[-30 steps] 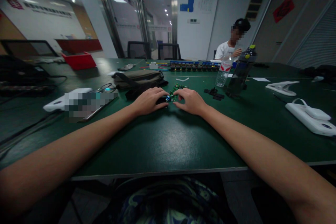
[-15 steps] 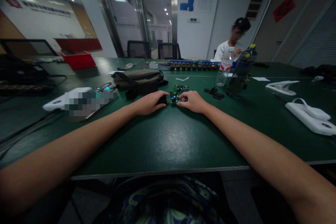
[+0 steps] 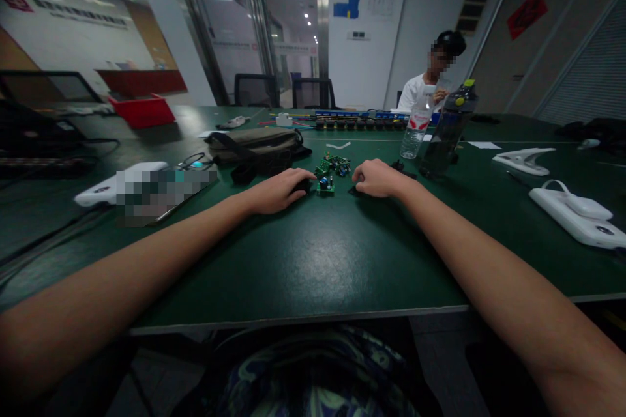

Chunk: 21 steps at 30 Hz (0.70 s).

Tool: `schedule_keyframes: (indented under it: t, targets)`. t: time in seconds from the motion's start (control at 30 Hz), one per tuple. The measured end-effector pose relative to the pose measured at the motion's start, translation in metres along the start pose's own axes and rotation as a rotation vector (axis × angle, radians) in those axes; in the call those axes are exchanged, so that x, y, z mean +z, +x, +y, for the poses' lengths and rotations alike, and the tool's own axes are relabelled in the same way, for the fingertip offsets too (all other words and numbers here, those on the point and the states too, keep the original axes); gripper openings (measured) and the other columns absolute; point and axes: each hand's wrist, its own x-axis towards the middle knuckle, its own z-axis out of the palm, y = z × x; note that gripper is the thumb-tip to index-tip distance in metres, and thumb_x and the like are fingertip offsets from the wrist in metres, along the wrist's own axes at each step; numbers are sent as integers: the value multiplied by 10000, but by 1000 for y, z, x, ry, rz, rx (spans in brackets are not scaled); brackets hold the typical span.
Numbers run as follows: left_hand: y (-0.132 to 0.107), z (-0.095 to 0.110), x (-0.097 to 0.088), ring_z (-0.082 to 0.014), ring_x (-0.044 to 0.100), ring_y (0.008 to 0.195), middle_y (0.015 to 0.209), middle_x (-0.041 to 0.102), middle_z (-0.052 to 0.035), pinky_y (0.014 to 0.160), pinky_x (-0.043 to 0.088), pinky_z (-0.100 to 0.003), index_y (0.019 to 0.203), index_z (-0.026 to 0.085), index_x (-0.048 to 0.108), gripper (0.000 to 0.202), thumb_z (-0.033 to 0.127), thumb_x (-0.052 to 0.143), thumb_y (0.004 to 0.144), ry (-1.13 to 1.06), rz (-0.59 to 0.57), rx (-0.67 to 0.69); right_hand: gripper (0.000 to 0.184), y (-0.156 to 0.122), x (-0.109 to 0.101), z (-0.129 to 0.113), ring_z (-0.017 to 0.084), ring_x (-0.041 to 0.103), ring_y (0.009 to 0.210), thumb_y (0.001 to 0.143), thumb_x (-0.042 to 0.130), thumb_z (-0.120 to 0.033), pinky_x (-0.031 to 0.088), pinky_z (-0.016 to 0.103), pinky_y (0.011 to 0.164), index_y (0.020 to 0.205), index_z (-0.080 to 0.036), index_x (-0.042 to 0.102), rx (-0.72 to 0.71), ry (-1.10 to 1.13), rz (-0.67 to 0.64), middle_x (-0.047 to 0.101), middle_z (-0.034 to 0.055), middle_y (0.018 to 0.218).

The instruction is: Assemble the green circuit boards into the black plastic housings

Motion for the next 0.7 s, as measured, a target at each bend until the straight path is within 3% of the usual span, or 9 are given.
schedule_keyframes:
  t: [0.2, 0.4, 0.6, 0.7]
  targets:
    - [-2, -2, 2, -241, 459, 1375, 1460, 499, -143, 1159, 379, -424, 1409, 157, 399, 598, 103, 469, 818, -12, 0, 32, 452, -3, -2, 4, 218, 628, 847, 786, 654, -271, 448, 291, 737, 1227, -173, 671, 22, -3, -150, 692, 93, 1023]
    - [-2, -3, 2, -227, 418, 1414, 1496, 460, -150, 1183, 352, -430, 1421, 146, 365, 686, 28, 419, 748, -46, -3, 23, 281, -4, -1, 1, 191, 594, 781, 814, 632, -303, 415, 272, 671, 1060, -167, 655, 29, 45, -165, 663, 80, 954]
    - [-3, -2, 2, -241, 420, 1402, 1494, 451, -136, 1177, 352, -445, 1409, 177, 362, 703, 45, 468, 726, -40, 26, 47, 19, -1, 6, -5, 175, 552, 736, 802, 612, -184, 361, 260, 646, 817, -176, 604, -59, 60, -82, 632, 43, 804]
    - [-2, 1, 0, -260, 431, 1381, 1473, 460, -153, 1162, 369, -448, 1380, 148, 391, 655, 59, 482, 738, -20, 58, 62, 41, 0, 10, -13, 175, 554, 727, 860, 593, -215, 347, 263, 663, 855, -182, 616, -127, 79, 24, 641, 43, 809]
